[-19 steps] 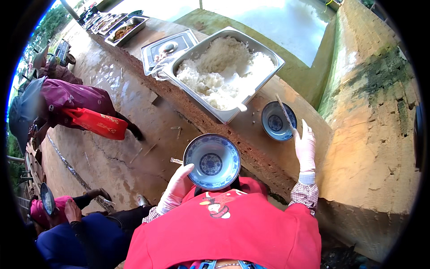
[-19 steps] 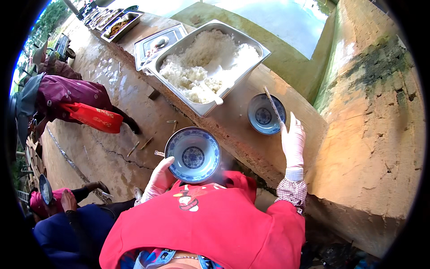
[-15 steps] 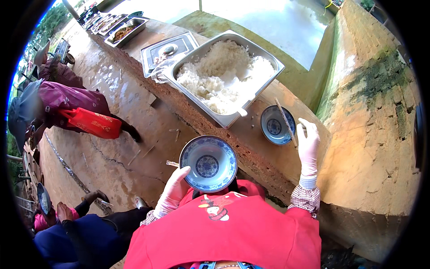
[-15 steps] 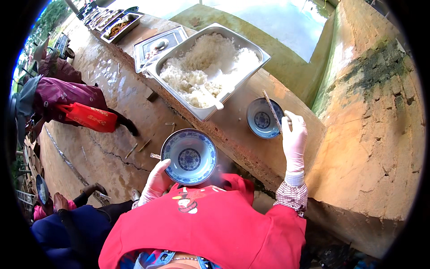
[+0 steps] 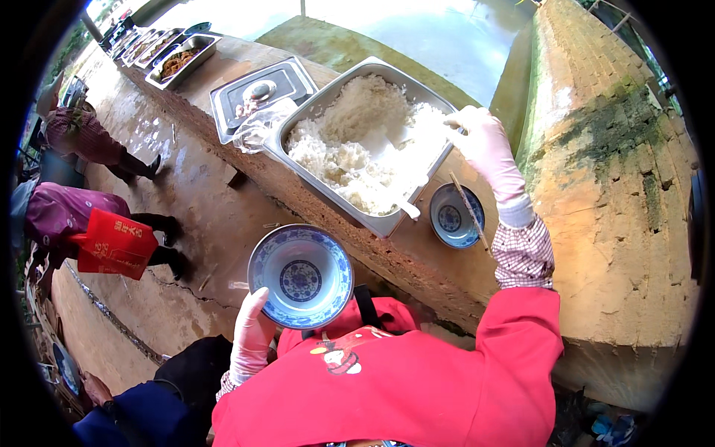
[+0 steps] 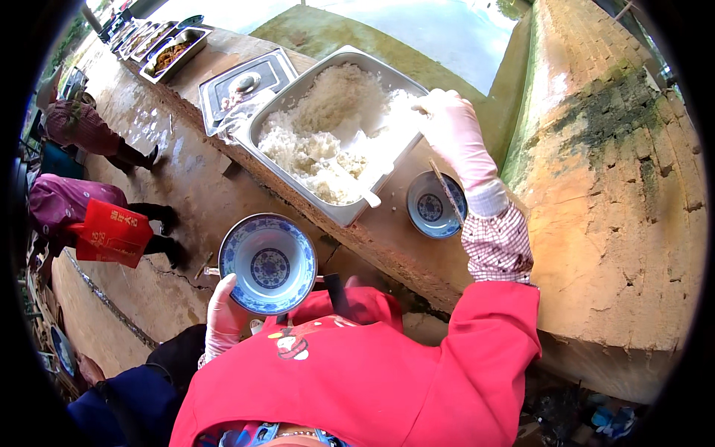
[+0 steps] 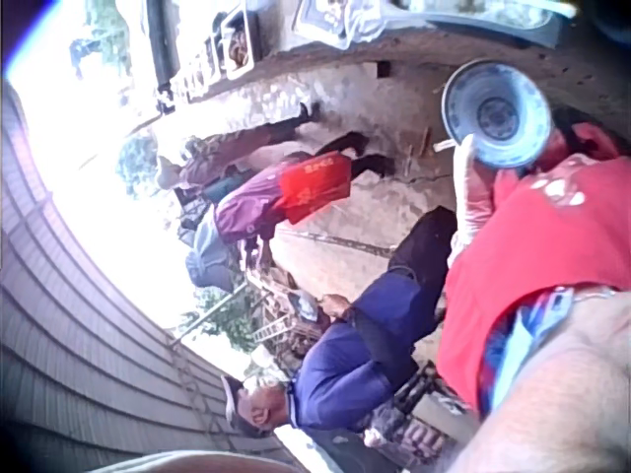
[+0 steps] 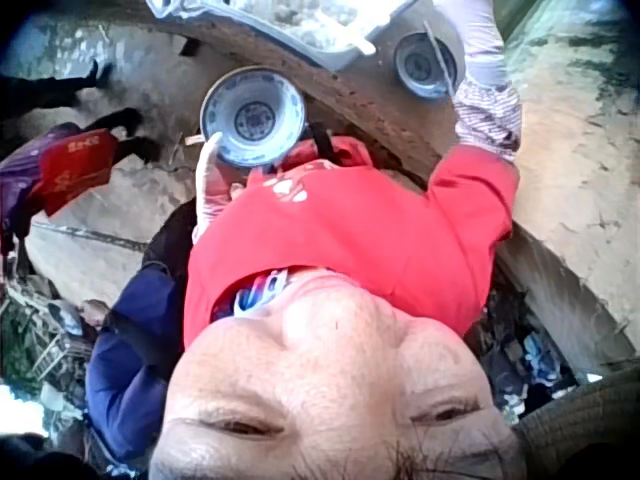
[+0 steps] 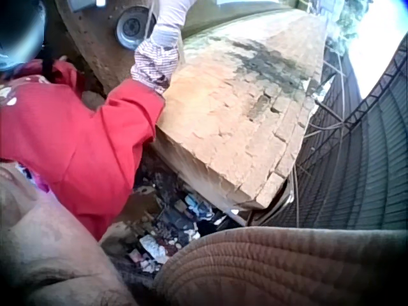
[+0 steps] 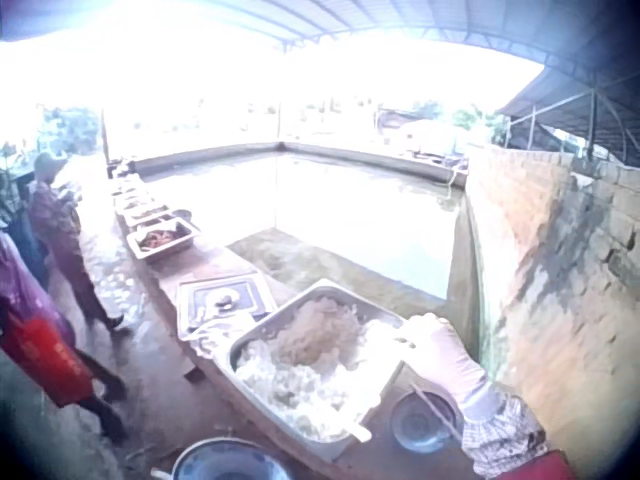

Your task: The person scoops rice into a bowl, then uses chopsticks and a ladle to add various cooked dishes from metal trays onto the rice. The person hands the completed bowl to a customer.

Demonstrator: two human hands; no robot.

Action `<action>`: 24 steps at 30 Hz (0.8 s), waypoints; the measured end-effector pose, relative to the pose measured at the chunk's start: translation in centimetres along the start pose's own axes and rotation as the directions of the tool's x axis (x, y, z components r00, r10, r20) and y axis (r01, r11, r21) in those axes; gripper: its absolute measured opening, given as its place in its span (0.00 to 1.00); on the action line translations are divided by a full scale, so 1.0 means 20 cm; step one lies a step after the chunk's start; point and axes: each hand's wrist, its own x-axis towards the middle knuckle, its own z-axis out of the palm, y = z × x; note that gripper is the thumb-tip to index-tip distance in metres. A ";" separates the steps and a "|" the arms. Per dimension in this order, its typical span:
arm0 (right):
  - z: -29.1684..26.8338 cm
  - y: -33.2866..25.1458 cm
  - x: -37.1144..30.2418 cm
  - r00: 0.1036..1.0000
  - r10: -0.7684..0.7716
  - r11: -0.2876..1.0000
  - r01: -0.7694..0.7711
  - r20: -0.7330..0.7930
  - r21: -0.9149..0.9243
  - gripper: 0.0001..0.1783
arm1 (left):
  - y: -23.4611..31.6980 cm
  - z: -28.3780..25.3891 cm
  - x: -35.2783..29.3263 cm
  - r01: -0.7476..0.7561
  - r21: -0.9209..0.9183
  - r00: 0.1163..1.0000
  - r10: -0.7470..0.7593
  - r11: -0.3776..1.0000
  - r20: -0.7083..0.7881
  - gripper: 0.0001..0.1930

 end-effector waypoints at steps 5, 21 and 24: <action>0.20 0.16 0.22 0.951 -0.060 0.967 0.131 0.304 -0.218 0.19 | 0.07 0.02 0.05 0.008 0.013 1.000 -0.008 1.000 0.013 0.25; 0.15 0.02 0.35 0.923 0.047 0.946 0.082 0.383 -0.314 0.11 | 0.27 0.08 0.18 0.035 -0.008 0.999 -0.035 0.999 -0.016 0.20; 0.17 0.11 0.31 0.978 -0.039 0.924 0.114 0.207 -0.365 0.10 | 0.31 0.11 0.20 0.048 -0.011 0.999 -0.048 0.999 -0.017 0.20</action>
